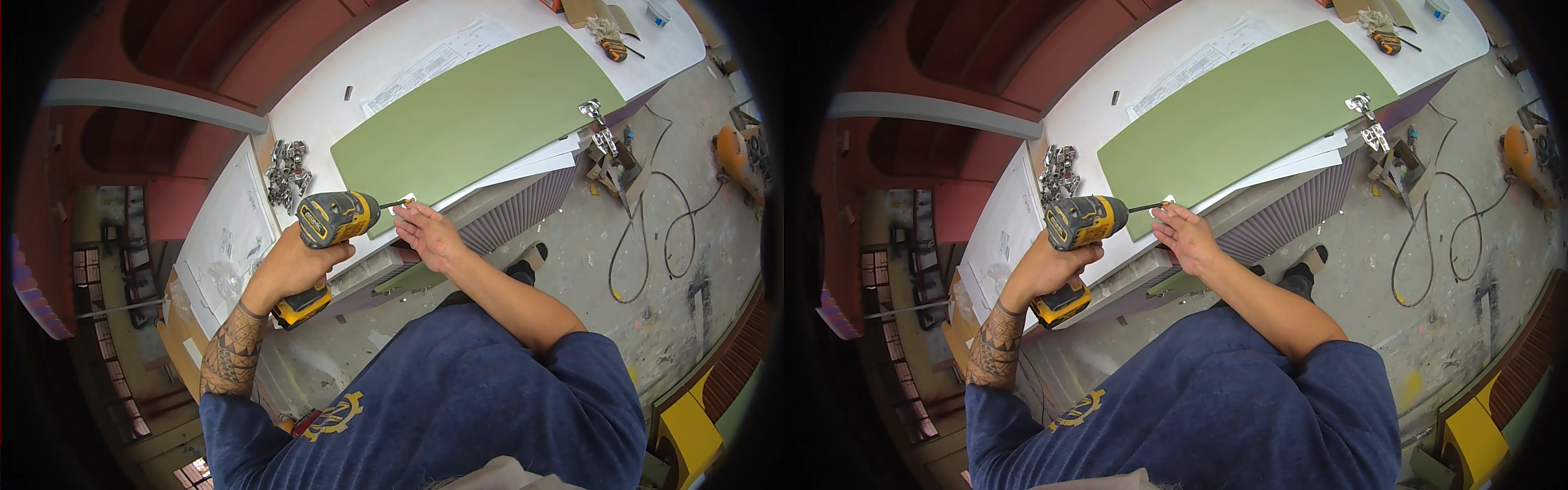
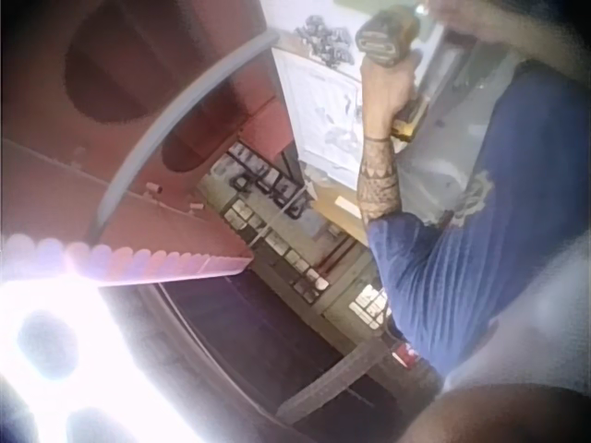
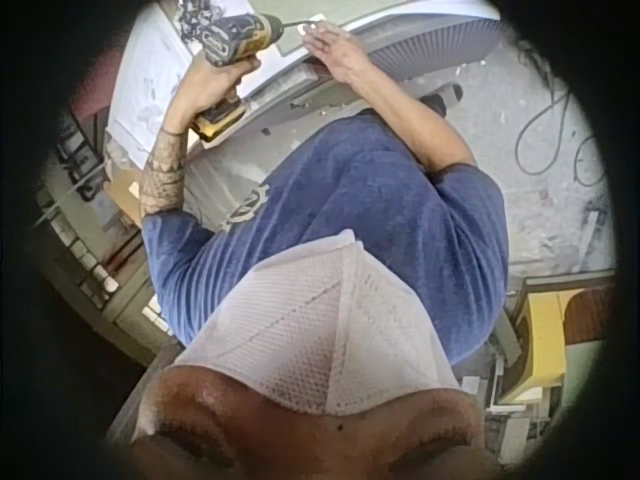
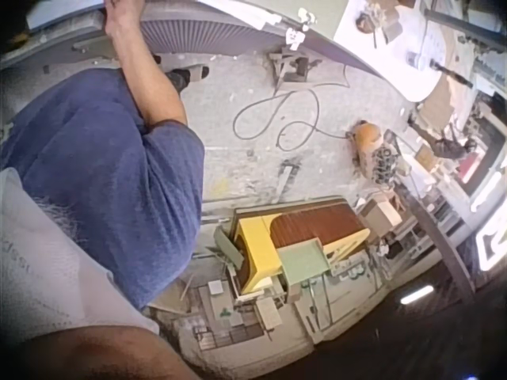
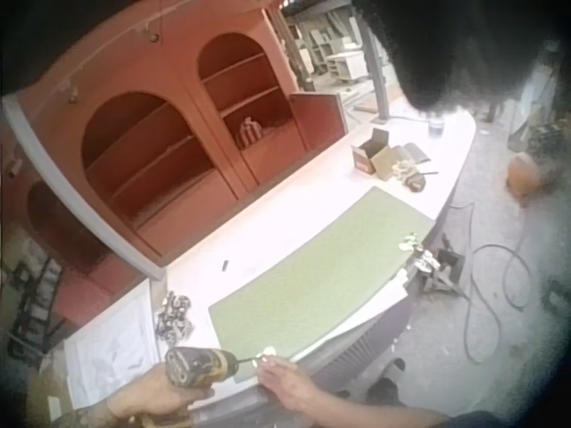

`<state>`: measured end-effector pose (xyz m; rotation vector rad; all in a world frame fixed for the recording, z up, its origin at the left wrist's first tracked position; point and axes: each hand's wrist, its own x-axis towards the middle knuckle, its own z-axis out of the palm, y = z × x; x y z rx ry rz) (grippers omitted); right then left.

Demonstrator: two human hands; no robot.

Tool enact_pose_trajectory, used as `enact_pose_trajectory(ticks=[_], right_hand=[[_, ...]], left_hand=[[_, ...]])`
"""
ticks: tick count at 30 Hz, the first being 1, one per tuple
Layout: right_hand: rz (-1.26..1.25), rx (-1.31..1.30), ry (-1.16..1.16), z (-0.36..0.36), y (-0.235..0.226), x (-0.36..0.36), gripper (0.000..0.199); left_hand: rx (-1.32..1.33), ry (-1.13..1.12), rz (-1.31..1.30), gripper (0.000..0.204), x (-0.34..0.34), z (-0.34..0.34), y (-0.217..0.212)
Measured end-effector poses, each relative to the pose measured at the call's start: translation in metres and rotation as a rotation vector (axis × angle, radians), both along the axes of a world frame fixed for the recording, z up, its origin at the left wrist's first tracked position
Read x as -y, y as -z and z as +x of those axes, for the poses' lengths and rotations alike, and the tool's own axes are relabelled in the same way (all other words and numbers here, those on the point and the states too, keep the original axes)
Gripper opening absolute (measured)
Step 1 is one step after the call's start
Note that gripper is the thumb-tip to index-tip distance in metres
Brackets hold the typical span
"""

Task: The person installs metal hinges onto a green cabinet door using a power drill. The person positions the hinges over pre-drilled holes, inserts screws, and drives them in with the drill.

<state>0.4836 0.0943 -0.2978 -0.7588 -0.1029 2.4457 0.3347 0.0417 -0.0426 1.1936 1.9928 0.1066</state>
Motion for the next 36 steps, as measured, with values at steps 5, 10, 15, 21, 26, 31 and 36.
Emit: enact_pose_trajectory(ticks=[5, 10, 15, 21, 26, 31, 36], right_hand=[[0.002, 0.015, -0.008, 0.001, -0.002, 0.0, 0.031], [0.0, 0.019, 0.005, 0.002, -0.003, 0.0, 0.033], [-0.003, 0.023, 0.007, 0.001, -0.002, 0.0, 0.034], [0.026, 0.068, -0.066, 0.017, 0.002, 0.012, 0.028], [0.039, 0.187, -0.096, 0.035, -0.001, 0.014, 0.016], [0.109, 0.261, -0.088, 0.042, 0.003, 0.009, 0.014], [0.161, 0.313, -0.091, 0.048, 0.008, 0.01, 0.014]], left_hand=[[0.007, 0.016, -0.001, 0.03, -0.001, -0.001, -0.001], [0.021, 0.016, -0.036, 0.03, -0.006, -0.001, -0.005], [0.029, -0.007, -0.103, 0.029, -0.022, -0.006, -0.009], [0.005, 0.069, -0.173, 0.028, -0.05, -0.018, -0.01], [-0.045, 0.149, -0.202, 0.03, -0.06, -0.011, -0.014], [-0.117, 0.24, -0.192, 0.033, -0.061, -0.005, -0.012], [-0.101, 0.243, -0.228, 0.035, -0.063, -0.006, -0.008]])
